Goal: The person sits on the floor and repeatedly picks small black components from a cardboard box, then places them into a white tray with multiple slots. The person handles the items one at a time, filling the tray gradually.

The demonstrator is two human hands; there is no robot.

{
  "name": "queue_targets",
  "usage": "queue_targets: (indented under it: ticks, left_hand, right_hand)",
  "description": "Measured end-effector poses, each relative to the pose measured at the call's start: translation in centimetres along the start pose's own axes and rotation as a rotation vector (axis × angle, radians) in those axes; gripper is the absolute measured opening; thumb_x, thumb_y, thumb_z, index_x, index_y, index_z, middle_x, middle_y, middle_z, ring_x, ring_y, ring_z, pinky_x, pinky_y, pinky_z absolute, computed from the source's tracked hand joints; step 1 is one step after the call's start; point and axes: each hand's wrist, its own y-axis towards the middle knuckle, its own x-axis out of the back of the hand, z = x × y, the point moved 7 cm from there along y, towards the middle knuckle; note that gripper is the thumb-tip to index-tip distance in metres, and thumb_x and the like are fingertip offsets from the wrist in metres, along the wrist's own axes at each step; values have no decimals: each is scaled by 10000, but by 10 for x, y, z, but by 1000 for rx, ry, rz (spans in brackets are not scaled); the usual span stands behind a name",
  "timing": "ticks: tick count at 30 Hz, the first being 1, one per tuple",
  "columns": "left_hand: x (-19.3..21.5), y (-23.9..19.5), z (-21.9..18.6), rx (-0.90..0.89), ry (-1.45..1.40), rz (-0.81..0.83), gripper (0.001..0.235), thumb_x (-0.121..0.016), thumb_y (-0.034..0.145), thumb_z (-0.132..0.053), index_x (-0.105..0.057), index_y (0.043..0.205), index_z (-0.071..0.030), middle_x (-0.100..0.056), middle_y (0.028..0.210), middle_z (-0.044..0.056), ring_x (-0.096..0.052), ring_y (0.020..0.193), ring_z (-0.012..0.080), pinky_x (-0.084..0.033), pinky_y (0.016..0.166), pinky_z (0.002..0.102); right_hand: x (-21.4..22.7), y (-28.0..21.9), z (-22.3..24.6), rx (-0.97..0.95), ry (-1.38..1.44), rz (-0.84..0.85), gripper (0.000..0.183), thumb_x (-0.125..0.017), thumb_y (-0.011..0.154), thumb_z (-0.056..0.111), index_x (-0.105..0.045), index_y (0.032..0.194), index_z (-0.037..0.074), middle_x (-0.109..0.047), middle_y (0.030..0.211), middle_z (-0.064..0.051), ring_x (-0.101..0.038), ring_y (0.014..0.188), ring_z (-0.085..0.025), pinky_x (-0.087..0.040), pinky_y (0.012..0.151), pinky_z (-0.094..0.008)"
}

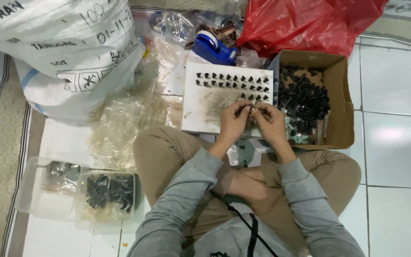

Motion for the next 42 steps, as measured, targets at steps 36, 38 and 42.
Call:
queue_targets:
  ticks: [36, 38, 42]
  left_hand:
    - [27, 6, -24, 271, 369, 73, 539, -424, 1022, -173, -442, 1502, 71, -527, 1435, 356, -489, 1379, 458, -436, 1118, 550]
    - [28, 7, -18, 260, 369, 67, 540, -424, 1017, -154, -433, 1505, 76, -515, 1445, 361, -485, 1382, 463, -426, 1128, 550]
    - [30, 5, -30, 229, 406, 49, 550, -414, 974, -28, -408, 1506, 111, -479, 1456, 396, -466, 1381, 499, -407, 1140, 569]
  right_hand:
    - [-63, 45, -10, 269, -767, -85, 242, -737, 924, 286, -769, 1071, 96, -658, 791, -125, -709, 785, -353, -562, 678, -476]
    - [-64, 39, -1, 269, -741, -76, 244, -727, 922, 269, -765, 1077, 84, -647, 784, -136, -703, 785, -365, -557, 682, -487]
    - [-52, 34, 6, 306, -708, -91, 227, -741, 913, 233, -762, 1083, 85, -617, 731, -98, -693, 747, -328, -554, 660, -444]
